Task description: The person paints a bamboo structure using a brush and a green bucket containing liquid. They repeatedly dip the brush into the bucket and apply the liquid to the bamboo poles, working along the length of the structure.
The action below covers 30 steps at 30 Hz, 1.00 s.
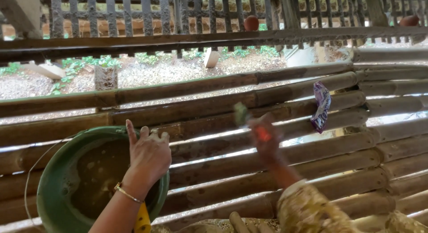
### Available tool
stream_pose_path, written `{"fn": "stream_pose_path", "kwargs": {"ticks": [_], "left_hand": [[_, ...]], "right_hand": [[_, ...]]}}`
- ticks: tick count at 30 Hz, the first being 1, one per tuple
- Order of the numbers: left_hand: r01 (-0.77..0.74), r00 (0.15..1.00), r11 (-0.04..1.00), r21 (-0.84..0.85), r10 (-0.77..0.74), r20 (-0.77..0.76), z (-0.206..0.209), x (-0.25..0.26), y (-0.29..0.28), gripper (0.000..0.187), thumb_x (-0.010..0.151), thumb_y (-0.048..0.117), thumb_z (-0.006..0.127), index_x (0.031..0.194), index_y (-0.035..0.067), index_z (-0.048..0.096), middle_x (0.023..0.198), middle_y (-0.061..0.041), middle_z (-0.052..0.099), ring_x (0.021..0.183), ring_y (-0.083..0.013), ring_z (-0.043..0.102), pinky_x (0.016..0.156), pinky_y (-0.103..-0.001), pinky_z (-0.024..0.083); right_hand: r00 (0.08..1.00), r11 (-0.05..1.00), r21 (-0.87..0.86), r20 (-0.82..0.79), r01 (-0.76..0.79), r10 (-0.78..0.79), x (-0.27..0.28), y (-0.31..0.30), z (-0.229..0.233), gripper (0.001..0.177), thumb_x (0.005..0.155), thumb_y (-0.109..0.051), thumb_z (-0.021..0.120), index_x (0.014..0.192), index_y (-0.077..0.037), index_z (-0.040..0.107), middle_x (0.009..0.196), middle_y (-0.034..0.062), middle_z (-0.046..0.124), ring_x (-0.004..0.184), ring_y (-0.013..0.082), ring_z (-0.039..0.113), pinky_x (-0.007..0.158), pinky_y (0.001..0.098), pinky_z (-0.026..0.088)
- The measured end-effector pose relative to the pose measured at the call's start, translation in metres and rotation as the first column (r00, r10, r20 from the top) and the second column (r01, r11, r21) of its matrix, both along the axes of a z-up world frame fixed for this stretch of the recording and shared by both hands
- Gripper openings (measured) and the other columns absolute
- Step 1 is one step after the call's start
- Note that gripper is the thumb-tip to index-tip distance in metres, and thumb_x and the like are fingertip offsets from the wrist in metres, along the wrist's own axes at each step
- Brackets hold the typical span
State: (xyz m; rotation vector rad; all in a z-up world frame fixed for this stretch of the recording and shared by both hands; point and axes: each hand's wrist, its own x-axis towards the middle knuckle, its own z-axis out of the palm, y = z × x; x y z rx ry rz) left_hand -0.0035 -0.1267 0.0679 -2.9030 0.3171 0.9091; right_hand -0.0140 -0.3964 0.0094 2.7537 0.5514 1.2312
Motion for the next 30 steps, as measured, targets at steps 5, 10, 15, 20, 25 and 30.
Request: {"fn": "stream_pose_path", "kwargs": {"ticks": [5, 10, 15, 20, 25, 30], "left_hand": [[-0.030, 0.998, 0.997, -0.073, 0.033, 0.047, -0.010, -0.003, 0.000, 0.047, 0.087, 0.006, 0.028, 0.124, 0.012, 0.056, 0.105, -0.016, 0.067, 0.129, -0.0352, 0.042, 0.107, -0.067, -0.010], [-0.096, 0.990, 0.986, -0.135, 0.109, 0.087, -0.016, -0.003, 0.002, 0.046, 0.088, 0.007, 0.027, 0.125, 0.006, 0.054, 0.106, -0.020, 0.065, 0.128, -0.0366, 0.042, 0.107, -0.066, -0.012], [-0.048, 0.978, 0.978, -0.203, 0.087, 0.188, -0.041, -0.009, 0.007, 0.047, 0.080, 0.011, 0.043, 0.126, 0.005, 0.048, 0.104, -0.021, 0.063, 0.120, -0.0373, 0.045, 0.108, -0.066, -0.008], [-0.054, 0.954, 0.963, -0.264, 0.128, 0.272, -0.058, -0.012, 0.008, 0.054, 0.077, 0.011, 0.050, 0.129, 0.000, 0.041, 0.113, -0.024, 0.056, 0.115, -0.0399, 0.044, 0.109, -0.064, -0.006], [-0.127, 0.896, 0.860, -0.495, 0.313, 0.314, -0.030, -0.009, 0.004, 0.086, 0.068, 0.004, 0.060, 0.142, -0.001, 0.018, 0.132, -0.033, 0.037, 0.116, -0.0445, 0.043, 0.111, -0.060, 0.003], [-0.205, 0.855, 0.690, -0.694, 0.472, 0.215, -0.015, -0.008, 0.009, 0.099, 0.067, -0.002, 0.058, 0.149, 0.003, 0.003, 0.140, -0.043, 0.013, 0.130, -0.0551, 0.022, 0.111, -0.055, 0.011]], "right_hand": [[0.847, 0.889, 0.432, -0.521, 0.155, 0.105, 0.066, -0.108, -0.055, 0.025, 0.085, -0.019, 0.070, 0.068, -0.007, 0.055, 0.066, 0.0122, 0.056, 0.066, 0.0382, 0.056, 0.068, 0.0463, 0.044], [0.556, 0.760, 0.642, -0.672, 0.106, 0.490, 0.087, -0.011, -0.032, 0.022, 0.082, -0.025, 0.067, 0.077, -0.004, 0.061, 0.064, 0.0184, 0.062, 0.064, 0.0410, 0.061, 0.057, 0.0493, 0.049], [0.281, 0.708, 0.701, -0.666, -0.081, 0.691, 0.097, -0.019, 0.028, 0.020, 0.083, -0.023, 0.066, 0.072, -0.007, 0.061, 0.065, 0.0085, 0.058, 0.062, 0.0218, 0.056, 0.063, 0.0382, 0.050], [0.211, 0.976, 0.206, -0.953, -0.070, 0.216, 0.100, -0.011, 0.033, 0.037, 0.083, -0.034, 0.059, 0.068, -0.001, 0.064, 0.065, 0.0202, 0.065, 0.067, 0.0397, 0.062, 0.071, 0.0515, 0.046], [0.116, 0.755, 0.533, -0.783, -0.382, 0.612, 0.108, 0.084, 0.013, 0.042, 0.088, -0.041, 0.052, 0.070, -0.003, 0.055, 0.064, 0.0181, 0.062, 0.062, 0.0408, 0.060, 0.063, 0.0505, 0.049], [0.018, 0.615, 0.715, -0.647, -0.332, 0.762, 0.119, 0.090, 0.035, 0.028, 0.089, -0.031, 0.059, 0.072, -0.009, 0.059, 0.066, 0.0097, 0.062, 0.063, 0.0283, 0.061, 0.065, 0.0400, 0.049]]}}
